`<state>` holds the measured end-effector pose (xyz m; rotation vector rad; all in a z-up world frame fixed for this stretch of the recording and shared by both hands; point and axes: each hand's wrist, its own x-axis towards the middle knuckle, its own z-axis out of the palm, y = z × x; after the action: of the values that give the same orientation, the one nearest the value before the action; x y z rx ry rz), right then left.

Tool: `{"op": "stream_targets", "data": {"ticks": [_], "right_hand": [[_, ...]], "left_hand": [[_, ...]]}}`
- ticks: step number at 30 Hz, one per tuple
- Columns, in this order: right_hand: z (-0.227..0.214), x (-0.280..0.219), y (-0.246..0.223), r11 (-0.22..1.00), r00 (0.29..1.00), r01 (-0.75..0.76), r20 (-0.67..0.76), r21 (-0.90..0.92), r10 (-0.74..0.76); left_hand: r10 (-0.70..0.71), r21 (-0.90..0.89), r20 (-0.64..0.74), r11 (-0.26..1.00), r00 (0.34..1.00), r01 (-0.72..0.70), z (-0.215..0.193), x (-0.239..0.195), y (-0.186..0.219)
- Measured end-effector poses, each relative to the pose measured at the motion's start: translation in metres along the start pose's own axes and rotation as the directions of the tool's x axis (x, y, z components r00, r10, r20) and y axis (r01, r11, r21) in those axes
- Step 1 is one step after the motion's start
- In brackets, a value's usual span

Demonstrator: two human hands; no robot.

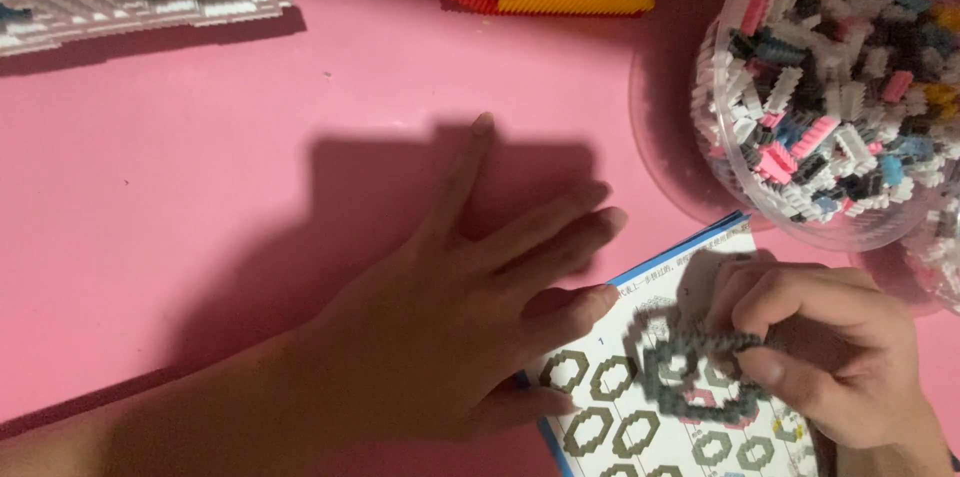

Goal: The person assembles small gray interlocking bricks into a hexagonal ring while following a printed instruction sheet. They repeatedly compare the assembled piece to the diagram, adjust the ring shape, and continue adding bricks to complete the pattern.

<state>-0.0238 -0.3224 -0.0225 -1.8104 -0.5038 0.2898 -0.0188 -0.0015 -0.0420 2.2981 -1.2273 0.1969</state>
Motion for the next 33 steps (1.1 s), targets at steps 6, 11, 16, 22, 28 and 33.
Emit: {"op": "stream_targets", "data": {"ticks": [6,11,16,22,28,33], "right_hand": [[-0.004,0.015,-0.017,0.998,0.970,-0.060,0.237,0.026,0.052],[-0.005,0.013,-0.013,0.999,0.968,-0.037,0.250,0.036,0.027],[0.005,0.004,-0.013,0.975,0.999,0.006,0.053,-0.221,0.005],[0.001,0.002,0.015,0.934,0.989,0.138,0.000,-0.329,-0.146],[0.008,0.013,0.011,0.944,0.994,0.099,-0.020,-0.316,-0.111],[0.000,0.008,0.004,0.832,0.983,0.111,-0.061,-0.543,-0.171]], "left_hand": [[-0.005,-0.034,0.055,0.999,0.998,0.007,0.003,-0.002,-0.001],[-0.013,-0.067,0.042,0.998,0.999,0.016,0.002,-0.005,-0.002],[-0.006,-0.108,0.000,0.994,1.000,0.006,0.001,-0.006,-0.002],[-0.007,-0.100,-0.003,0.995,1.000,0.006,0.005,-0.008,-0.004],[-0.001,-0.085,-0.093,0.996,0.996,-0.007,0.008,-0.006,-0.002],[0.012,-0.105,-0.119,0.994,0.993,-0.025,0.003,0.003,0.008]]}}
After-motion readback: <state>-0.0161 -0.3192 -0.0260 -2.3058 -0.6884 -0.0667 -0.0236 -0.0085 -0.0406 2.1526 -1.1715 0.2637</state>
